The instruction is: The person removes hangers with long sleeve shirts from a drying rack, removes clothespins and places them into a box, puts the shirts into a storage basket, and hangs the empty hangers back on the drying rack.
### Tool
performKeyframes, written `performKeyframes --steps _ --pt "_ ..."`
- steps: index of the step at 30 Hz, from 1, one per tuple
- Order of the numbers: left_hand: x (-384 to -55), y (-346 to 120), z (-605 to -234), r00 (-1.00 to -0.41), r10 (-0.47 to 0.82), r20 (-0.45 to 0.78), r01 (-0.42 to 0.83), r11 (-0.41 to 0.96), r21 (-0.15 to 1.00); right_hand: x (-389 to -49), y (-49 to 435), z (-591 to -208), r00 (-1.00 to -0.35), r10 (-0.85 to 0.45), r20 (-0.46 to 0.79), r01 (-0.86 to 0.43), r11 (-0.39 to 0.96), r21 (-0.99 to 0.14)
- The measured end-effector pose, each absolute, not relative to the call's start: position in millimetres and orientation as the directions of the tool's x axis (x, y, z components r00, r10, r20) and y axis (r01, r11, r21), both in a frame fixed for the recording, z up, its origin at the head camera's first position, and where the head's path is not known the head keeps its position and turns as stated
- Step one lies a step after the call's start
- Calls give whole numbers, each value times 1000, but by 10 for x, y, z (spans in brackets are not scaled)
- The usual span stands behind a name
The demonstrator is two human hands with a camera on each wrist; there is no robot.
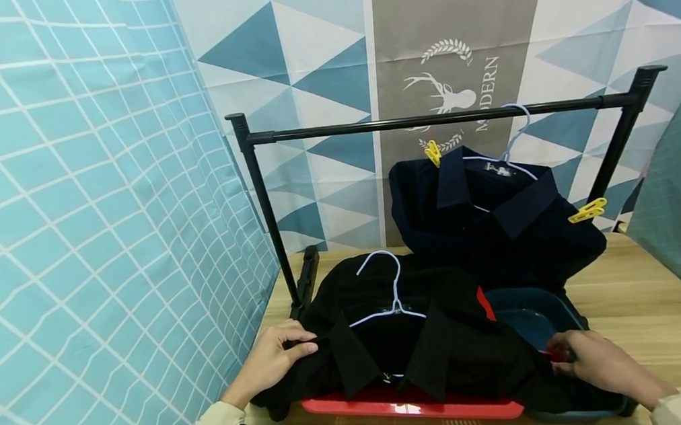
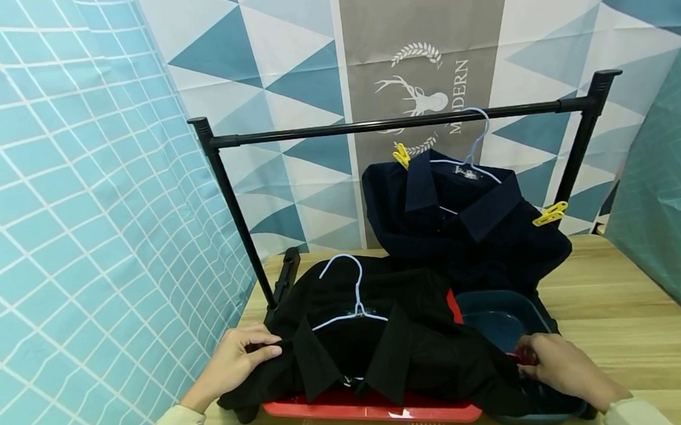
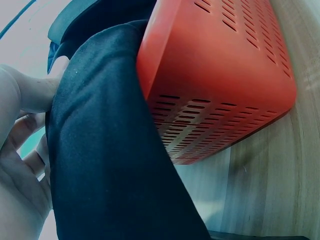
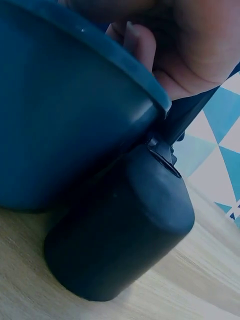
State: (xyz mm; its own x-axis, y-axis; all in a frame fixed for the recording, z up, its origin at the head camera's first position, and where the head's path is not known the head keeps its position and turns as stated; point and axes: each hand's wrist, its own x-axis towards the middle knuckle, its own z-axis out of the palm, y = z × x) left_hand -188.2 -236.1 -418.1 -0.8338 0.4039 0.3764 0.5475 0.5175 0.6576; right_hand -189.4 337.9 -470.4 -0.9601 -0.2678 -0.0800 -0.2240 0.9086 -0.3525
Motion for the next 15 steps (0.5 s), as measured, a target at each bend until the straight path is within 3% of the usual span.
performKeyframes --steps 8,15 --pt "-1889 -2362 -4180 -830 410 377 552 511 659 -1878 3360 -4725 -950 -313 4 -304 919 -252" --pt "-1901 -2363 -4191 -829 408 382 554 509 658 -1871 3367 -4750 -934 -354 42 -352 897 -266"
